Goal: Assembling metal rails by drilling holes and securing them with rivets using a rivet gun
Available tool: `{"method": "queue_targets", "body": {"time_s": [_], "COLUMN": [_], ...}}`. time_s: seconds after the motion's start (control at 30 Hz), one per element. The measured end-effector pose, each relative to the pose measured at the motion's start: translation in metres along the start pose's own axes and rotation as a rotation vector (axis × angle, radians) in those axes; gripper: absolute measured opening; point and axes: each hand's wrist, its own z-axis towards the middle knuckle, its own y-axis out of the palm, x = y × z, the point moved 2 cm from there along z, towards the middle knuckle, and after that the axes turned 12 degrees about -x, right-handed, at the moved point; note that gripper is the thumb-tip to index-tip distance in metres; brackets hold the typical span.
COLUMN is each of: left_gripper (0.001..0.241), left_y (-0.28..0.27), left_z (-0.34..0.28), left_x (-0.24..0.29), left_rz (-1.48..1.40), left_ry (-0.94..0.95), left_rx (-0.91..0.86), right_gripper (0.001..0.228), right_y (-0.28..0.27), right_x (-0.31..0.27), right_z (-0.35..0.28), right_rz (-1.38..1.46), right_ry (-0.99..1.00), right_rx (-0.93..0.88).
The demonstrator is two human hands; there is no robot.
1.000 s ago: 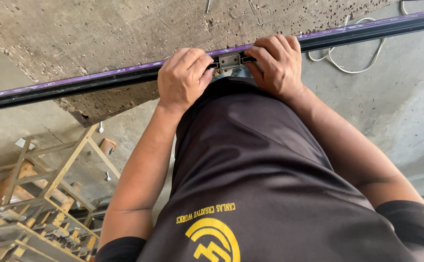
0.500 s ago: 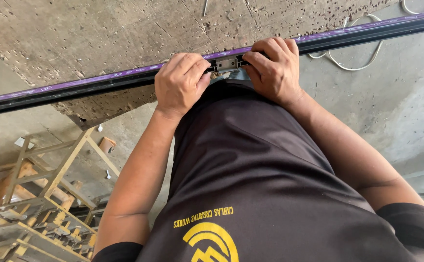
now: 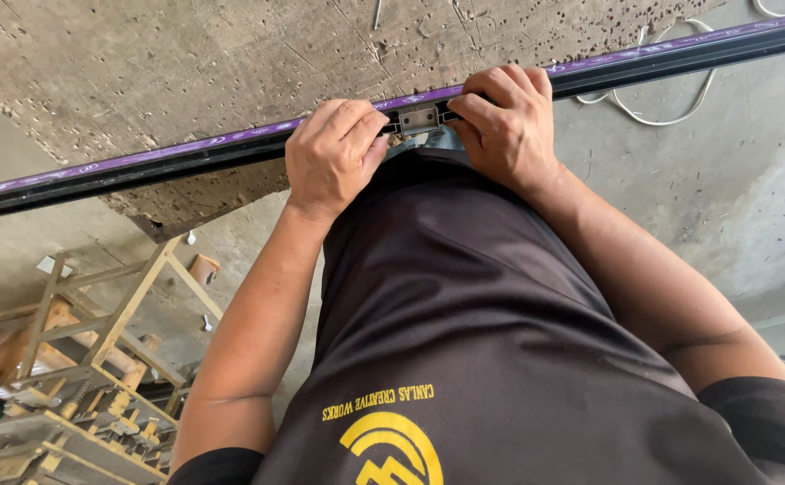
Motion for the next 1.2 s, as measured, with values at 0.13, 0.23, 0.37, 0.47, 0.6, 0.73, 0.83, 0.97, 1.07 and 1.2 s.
{"method": "queue_targets", "body": {"time_s": [0.13, 0.23, 0.37, 0.47, 0.6, 0.73, 0.83, 0.97, 1.07, 1.2], "left_gripper": [0.012, 0.011, 0.009, 0.010, 0.012, 0.012, 0.013, 0.006, 0.009, 0.007], "left_y": [0.0018, 0.0015, 0.0009, 0.0013, 0.0037, 0.0041, 0.0042, 0.0050, 0.0040, 0.0028], "left_z": [-0.0015, -0.0020, -0.0018, -0.0017, -0.0026, -0.0034, -0.0022, -0.0033, -0.0031, -0.0010], "left_x": [-0.0005, -0.0008, -0.0007, -0.0006, 0.0007, 0.0022, 0.0033, 0.0027, 0.0026, 0.0037], "left_rz": [0.015, 0.014, 0.000, 0.000, 0.023, 0.052, 0.075, 0.066, 0.081, 0.077], "left_ry": [-0.007, -0.014, -0.008, 0.009, 0.007, -0.009, -0.007, 0.000, 0.000, 0.007], "left_rx": [-0.004, -0.005, 0.000, 0.008, 0.033, 0.058, 0.074, 0.065, 0.069, 0.082], "right_gripper": [0.010, 0.005, 0.006, 0.008, 0.011, 0.012, 0.013, 0.014, 0.015, 0.016], "right_y": [0.0021, 0.0033, 0.0029, 0.0039, 0.0032, 0.0019, 0.0038, 0.0046, 0.0043, 0.0042], "right_x": [0.0008, 0.0011, 0.0009, 0.0019, -0.0006, -0.0048, -0.0039, -0.0042, -0.0049, -0.0037], "right_z": [-0.0007, -0.0011, -0.0013, -0.0019, -0.0021, -0.0014, -0.0015, -0.0029, -0.0020, -0.0026], "right_rz": [-0.005, -0.003, 0.001, -0.010, -0.046, -0.040, -0.068, -0.049, -0.033, -0.018], "right_ry": [0.003, 0.004, 0.002, 0.011, 0.016, 0.032, 0.036, 0.039, 0.043, 0.054], "right_rx": [0.001, -0.001, -0.007, -0.011, 0.000, 0.020, 0.029, 0.031, 0.042, 0.032]}}
